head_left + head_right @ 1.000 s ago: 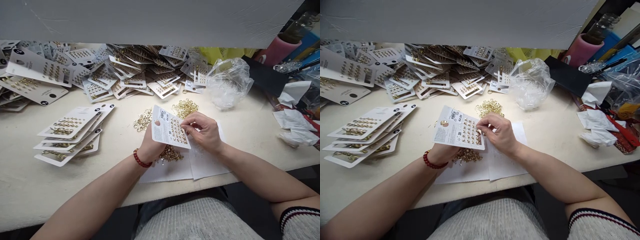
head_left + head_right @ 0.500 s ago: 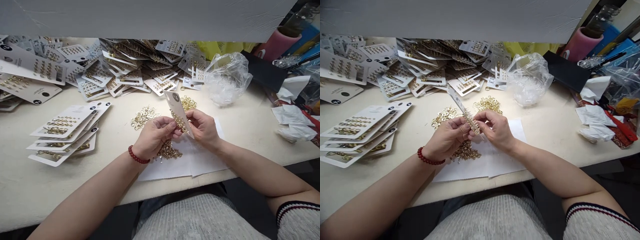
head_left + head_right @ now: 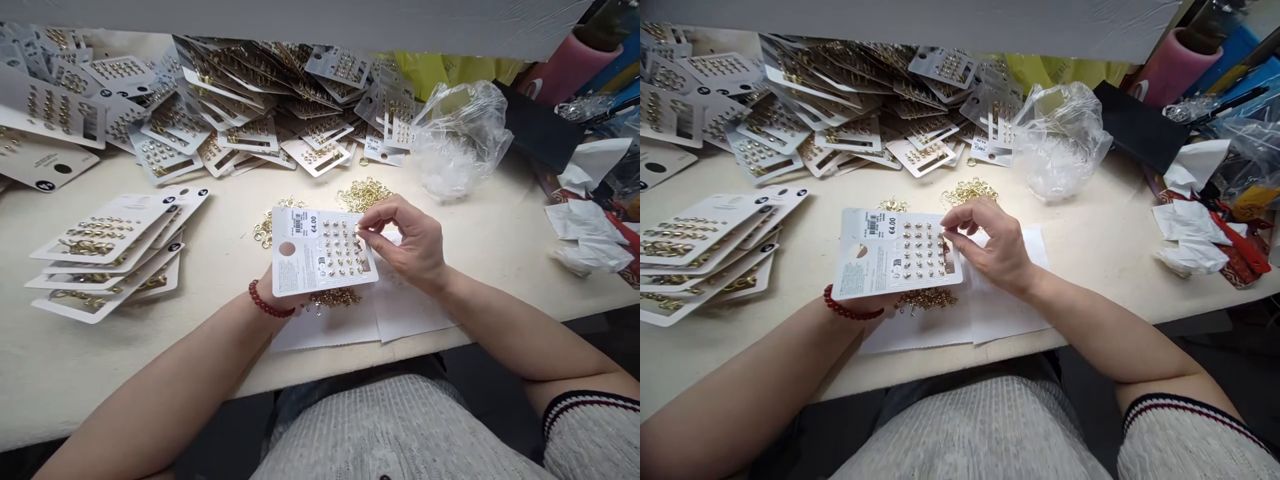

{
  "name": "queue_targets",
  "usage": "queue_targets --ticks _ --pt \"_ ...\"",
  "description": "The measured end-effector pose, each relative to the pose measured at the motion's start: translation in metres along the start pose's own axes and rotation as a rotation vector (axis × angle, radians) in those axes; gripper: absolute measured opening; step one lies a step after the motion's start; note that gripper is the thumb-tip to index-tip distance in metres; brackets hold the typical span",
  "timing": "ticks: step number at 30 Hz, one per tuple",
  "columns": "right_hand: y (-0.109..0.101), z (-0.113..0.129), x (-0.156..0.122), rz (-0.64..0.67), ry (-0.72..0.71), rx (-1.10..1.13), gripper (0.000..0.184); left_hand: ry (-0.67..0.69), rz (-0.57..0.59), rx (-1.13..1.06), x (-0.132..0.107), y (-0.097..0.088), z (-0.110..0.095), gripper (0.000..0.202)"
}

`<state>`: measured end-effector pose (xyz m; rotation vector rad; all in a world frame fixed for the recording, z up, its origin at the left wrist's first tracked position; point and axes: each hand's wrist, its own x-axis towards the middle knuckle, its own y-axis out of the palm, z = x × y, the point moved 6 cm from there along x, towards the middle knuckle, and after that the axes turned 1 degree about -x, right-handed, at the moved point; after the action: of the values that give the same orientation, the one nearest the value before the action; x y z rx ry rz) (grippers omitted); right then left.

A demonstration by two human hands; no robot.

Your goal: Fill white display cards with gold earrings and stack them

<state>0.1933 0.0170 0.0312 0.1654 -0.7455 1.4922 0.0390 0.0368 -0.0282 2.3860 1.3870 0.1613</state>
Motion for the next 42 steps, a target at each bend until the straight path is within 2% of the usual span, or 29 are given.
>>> queue_targets --ticks 3,11,16,21,25,27,33,39,42 --pt "-0.001 0.004 0.002 0.01 -0.075 -0.106 0.009 0.021 0.029 -0.078 0.002 0.004 0.0 0.064" --pt "0.001 0.006 0.002 0.046 -0.117 -0.182 0.01 0.057 -0.121 -0.038 0.006 0.004 -0.01 0.043" --pt "-0.001 -0.006 0.002 0.077 0.072 -0.09 0.007 -0.013 -0.085 0.003 0.009 0.01 -0.01 0.033" --pt "0.004 -0.015 0.001 0.13 0.157 0.048 0.007 -0.019 -0.138 0.007 0.007 0.008 -0.009 0.031" --pt "0.008 -0.023 0.001 0.207 0.226 0.142 0.01 -0.137 -0.026 -0.017 0.004 0.013 -0.004 0.029" --pt "0.009 -0.024 0.003 0.226 0.248 0.197 0.011 -0.162 -0.008 -0.021 0.004 0.015 -0.005 0.031" --pt "0.008 -0.023 0.005 0.232 0.282 0.226 0.015 -0.007 -0.175 -0.053 0.006 0.009 -0.017 0.046" --pt "0.006 -0.021 0.005 0.239 0.289 0.238 0.017 -0.061 -0.13 -0.139 0.006 0.008 -0.011 0.05" --pt "0.005 -0.02 0.004 0.215 0.272 0.216 0.016 -0.036 -0.09 -0.057 0.006 0.009 -0.013 0.039"
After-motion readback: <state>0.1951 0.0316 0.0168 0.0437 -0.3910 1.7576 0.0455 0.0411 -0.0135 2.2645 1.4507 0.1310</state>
